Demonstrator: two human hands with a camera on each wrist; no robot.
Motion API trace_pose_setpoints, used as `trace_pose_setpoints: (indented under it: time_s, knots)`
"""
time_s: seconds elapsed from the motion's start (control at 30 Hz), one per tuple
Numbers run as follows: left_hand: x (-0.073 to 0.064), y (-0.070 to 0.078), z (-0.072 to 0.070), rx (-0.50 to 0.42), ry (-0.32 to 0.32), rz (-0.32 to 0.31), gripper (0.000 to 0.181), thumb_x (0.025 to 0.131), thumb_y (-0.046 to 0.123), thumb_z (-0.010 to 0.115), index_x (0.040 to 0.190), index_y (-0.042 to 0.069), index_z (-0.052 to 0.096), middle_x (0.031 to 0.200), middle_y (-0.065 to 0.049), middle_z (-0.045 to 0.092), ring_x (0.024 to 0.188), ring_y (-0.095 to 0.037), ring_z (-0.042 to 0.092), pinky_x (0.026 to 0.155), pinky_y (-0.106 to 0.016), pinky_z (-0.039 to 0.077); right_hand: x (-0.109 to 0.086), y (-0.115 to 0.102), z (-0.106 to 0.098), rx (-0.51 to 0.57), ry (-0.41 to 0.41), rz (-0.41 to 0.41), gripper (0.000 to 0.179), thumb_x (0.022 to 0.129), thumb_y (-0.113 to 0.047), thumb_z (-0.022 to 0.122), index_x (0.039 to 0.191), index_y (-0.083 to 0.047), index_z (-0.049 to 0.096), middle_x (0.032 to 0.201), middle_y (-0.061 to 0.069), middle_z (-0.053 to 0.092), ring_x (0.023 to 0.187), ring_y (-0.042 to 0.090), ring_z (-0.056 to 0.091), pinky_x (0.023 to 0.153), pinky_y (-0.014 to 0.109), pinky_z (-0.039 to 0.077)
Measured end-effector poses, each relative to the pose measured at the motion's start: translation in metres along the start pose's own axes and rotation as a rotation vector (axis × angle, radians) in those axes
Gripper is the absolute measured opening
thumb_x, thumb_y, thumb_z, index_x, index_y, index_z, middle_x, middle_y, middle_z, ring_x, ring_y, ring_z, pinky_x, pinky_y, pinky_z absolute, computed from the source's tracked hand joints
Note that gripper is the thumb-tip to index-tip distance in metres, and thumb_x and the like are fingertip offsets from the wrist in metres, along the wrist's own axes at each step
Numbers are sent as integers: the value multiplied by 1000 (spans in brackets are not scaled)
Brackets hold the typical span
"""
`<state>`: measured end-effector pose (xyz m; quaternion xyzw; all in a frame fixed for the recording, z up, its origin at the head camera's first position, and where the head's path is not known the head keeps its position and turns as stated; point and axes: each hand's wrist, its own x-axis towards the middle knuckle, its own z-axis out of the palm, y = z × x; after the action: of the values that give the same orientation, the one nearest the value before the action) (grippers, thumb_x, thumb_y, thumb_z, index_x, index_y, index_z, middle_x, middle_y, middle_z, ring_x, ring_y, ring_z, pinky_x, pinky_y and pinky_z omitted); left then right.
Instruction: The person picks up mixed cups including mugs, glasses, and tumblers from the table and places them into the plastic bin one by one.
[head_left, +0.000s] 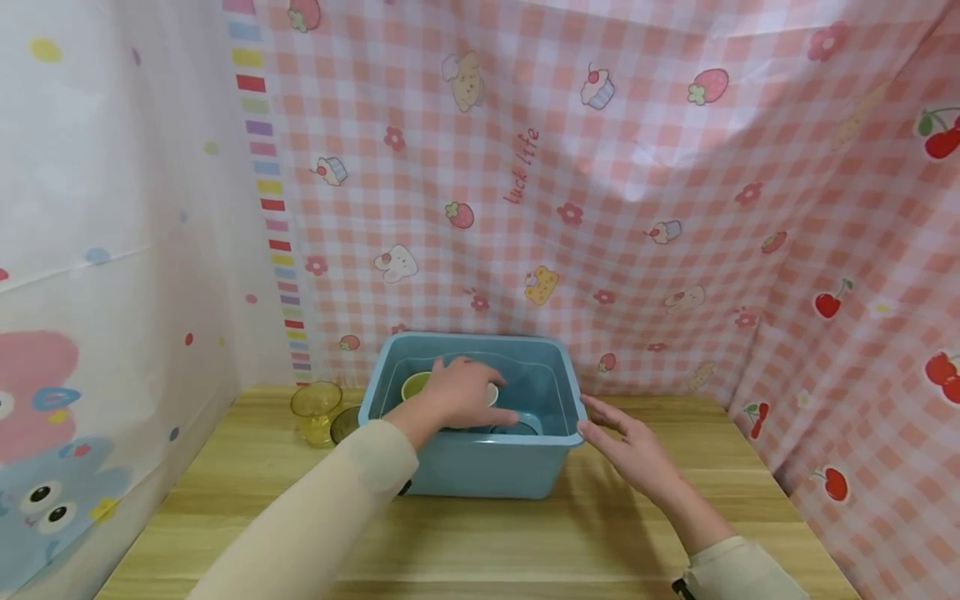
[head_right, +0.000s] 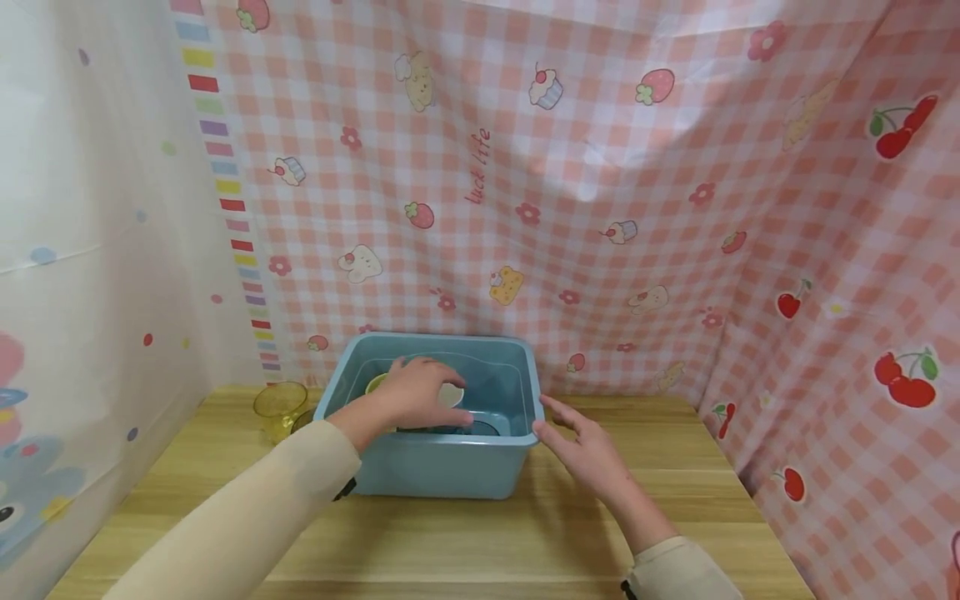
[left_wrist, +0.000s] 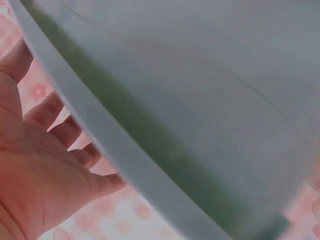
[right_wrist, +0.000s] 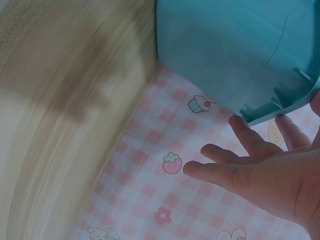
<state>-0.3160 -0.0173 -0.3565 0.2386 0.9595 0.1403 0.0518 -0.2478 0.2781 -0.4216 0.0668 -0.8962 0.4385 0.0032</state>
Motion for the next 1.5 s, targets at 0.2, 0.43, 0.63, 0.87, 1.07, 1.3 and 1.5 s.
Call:
trace_pose_setpoints:
  time_s: [0.2, 0.43, 0.63, 0.87, 1.07, 1.3, 1.5]
  knots:
    - [-29, -33, -14, -33, 156, 53, 59, 96, 60, 73, 144, 27, 68, 157, -2, 61, 156, -38, 41, 127, -73, 23, 3, -2, 1, 8, 8, -18, 64, 107, -55, 60, 163, -29, 47, 158, 20, 57, 151, 45, 48, 114, 65, 49]
    - [-58, -76, -27, -114, 296, 40, 61, 98, 52, 75, 149, 19, 64, 160, -10, 58, 155, -41, 44, 126, -73, 27, 2, -2, 2, 10, 6, -23, 63, 107, -53, 60, 164, -27, 46, 157, 22, 57, 150, 46, 49, 112, 65, 50]
    - [-79, -105, -27, -123, 412, 16, 61, 98, 49, 76, 147, 14, 65, 157, -15, 59, 149, -43, 50, 121, -71, 37, 1, 0, 1, 26, 7, -16, 63, 108, -51, 60, 164, -26, 45, 158, 22, 56, 150, 45, 49, 113, 65, 50]
    - [-99, -127, -28, -122, 466, -34, 61, 99, 45, 76, 148, 11, 64, 158, -20, 57, 152, -47, 44, 122, -74, 32, -1, 0, 2, 22, 10, -17, 64, 108, -52, 60, 164, -26, 45, 156, 22, 58, 149, 45, 50, 112, 65, 51]
    - [-107, -135, -26, -99, 481, -31, 59, 99, 42, 77, 147, 9, 65, 157, -20, 58, 150, -47, 46, 121, -75, 31, -2, 0, 2, 26, 7, -21, 63, 108, -51, 59, 164, -26, 45, 156, 20, 58, 149, 44, 51, 113, 65, 50]
    - [-112, -142, -22, -101, 467, -77, 63, 100, 44, 75, 151, 9, 61, 159, -23, 55, 148, -50, 47, 121, -75, 32, -3, -2, 3, 34, 1, -25, 63, 109, -51, 59, 165, -25, 44, 157, 21, 58, 149, 43, 51, 114, 65, 49]
    - [-115, -156, -23, -128, 463, -106, 64, 102, 45, 73, 150, 5, 60, 158, -23, 56, 146, -51, 49, 119, -71, 39, -3, -2, 3, 32, 3, -15, 63, 108, -51, 59, 164, -25, 45, 156, 21, 59, 149, 43, 51, 114, 64, 49]
